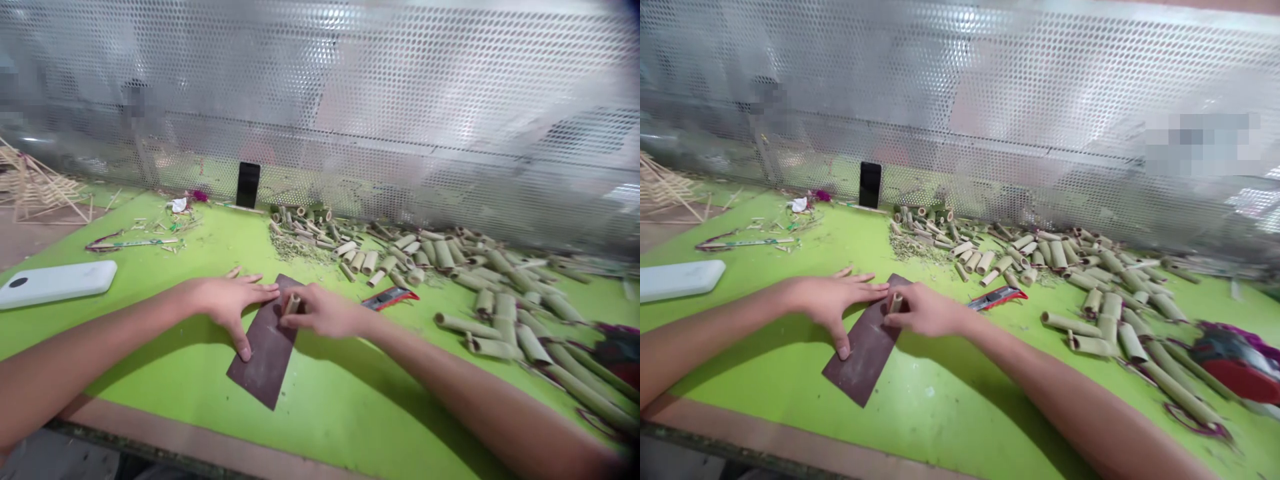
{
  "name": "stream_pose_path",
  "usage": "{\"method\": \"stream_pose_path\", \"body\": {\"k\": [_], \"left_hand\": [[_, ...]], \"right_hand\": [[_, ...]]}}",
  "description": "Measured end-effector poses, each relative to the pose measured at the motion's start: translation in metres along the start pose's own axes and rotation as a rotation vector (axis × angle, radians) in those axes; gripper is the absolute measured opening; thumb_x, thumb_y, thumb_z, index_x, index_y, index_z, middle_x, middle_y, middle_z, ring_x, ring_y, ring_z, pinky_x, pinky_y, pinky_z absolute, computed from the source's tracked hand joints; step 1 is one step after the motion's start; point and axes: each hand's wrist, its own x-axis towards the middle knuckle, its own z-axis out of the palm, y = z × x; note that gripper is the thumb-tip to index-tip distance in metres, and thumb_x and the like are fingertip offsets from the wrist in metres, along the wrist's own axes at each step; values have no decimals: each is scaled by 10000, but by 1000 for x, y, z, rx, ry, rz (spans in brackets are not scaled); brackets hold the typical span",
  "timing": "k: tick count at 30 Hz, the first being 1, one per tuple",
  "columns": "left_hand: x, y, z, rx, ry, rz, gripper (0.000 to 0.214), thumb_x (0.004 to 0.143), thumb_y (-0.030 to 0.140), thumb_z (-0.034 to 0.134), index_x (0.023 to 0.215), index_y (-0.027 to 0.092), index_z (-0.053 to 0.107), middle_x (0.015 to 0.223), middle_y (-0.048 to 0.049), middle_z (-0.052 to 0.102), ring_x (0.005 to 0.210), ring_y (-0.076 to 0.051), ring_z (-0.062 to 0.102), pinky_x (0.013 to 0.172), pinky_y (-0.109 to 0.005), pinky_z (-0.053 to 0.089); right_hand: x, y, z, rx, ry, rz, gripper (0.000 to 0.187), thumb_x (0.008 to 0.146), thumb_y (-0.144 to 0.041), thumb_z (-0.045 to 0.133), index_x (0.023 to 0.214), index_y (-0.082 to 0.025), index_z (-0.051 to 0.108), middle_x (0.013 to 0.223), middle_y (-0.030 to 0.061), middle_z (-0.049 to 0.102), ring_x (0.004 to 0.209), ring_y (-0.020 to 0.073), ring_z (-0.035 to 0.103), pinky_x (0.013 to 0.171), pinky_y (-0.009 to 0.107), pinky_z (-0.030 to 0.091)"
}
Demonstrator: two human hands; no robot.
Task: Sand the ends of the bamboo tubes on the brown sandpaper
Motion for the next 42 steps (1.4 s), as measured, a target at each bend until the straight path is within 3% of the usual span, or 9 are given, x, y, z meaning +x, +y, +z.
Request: {"method": "stream_pose_path", "body": {"k": [3, 7, 12, 15, 22, 26, 31, 36, 42], "left_hand": [[0, 1, -1, 1, -3, -10, 1319, 637, 735, 777, 1640, 248, 71, 1692, -68, 44, 1568, -396, -5, 1254, -634, 6], [1, 2, -1, -10, 11, -11, 1314, 634, 726, 782, 1640, 241, 91, 1692, -61, 76, 1572, -376, 9, 1272, -592, 41], [1, 2, 0, -12, 18, 5, 1308, 631, 729, 781, 1641, 237, 111, 1693, -75, 78, 1569, -386, 19, 1269, -593, 63], [0, 2, 0, -19, 22, -2, 1308, 628, 726, 788, 1640, 244, 114, 1692, -71, 94, 1571, -379, 18, 1273, -581, 54], [-4, -7, 5, -62, 59, 46, 1267, 629, 802, 757, 1629, 307, 156, 1696, -43, 117, 1567, -405, 61, 1249, -650, 53], [-1, -9, 6, -52, 358, 67, 898, 778, 818, 635, 1479, 269, 519, 1579, -100, 450, 1490, -365, 349, 1244, -618, 131], [1, -4, 10, 92, 887, 267, 651, 919, 765, 493, 1072, 172, 716, 1021, -83, 755, 987, -247, 677, 1117, -490, 380], [8, 5, 20, 393, 1030, 421, 506, 1021, 585, 470, 841, 163, 682, 793, -49, 713, 763, -187, 622, 889, -367, 474], [8, 9, 20, 674, 1063, 510, 390, 1056, 353, 472, 736, 200, 635, 709, -10, 676, 704, -168, 577, 851, -343, 469]], "right_hand": [[0, 1, -4, -101, 131, 134, 150, 937, -324, 637, 907, -178, 647, 834, 60, 721, 703, 188, 642, 625, 287, 452], [-1, 1, -7, -13, -28, 30, 133, 913, -320, 666, 963, -197, 660, 905, 44, 737, 760, 196, 667, 668, 298, 479], [-3, -6, 0, -46, 98, 73, 112, 925, -302, 637, 921, -190, 648, 870, 51, 717, 732, 195, 644, 670, 309, 466], [-4, -8, 4, 142, -52, -42, 177, 871, -362, 699, 914, -196, 657, 897, 37, 696, 770, 184, 630, 698, 301, 461], [1, 10, -5, 955, 55, 128, 534, 666, -605, 828, 926, -210, 582, 690, -45, 503, 565, 109, 414, 532, 246, 277], [1, 12, -2, 1074, 11, 127, 554, 614, -555, 888, 917, -200, 589, 695, -50, 503, 578, 102, 412, 535, 238, 270], [0, 6, 6, 1069, -32, 122, 526, 641, -488, 902, 968, -204, 604, 753, -41, 549, 614, 104, 447, 551, 239, 294], [-1, -1, 12, 963, -60, 78, 526, 659, -491, 903, 967, -188, 602, 750, -37, 580, 601, 99, 451, 546, 243, 283], [0, -4, 22, 873, 52, -28, 516, 745, -621, 805, 914, -193, 572, 773, -28, 512, 625, 109, 427, 581, 263, 330]]}}
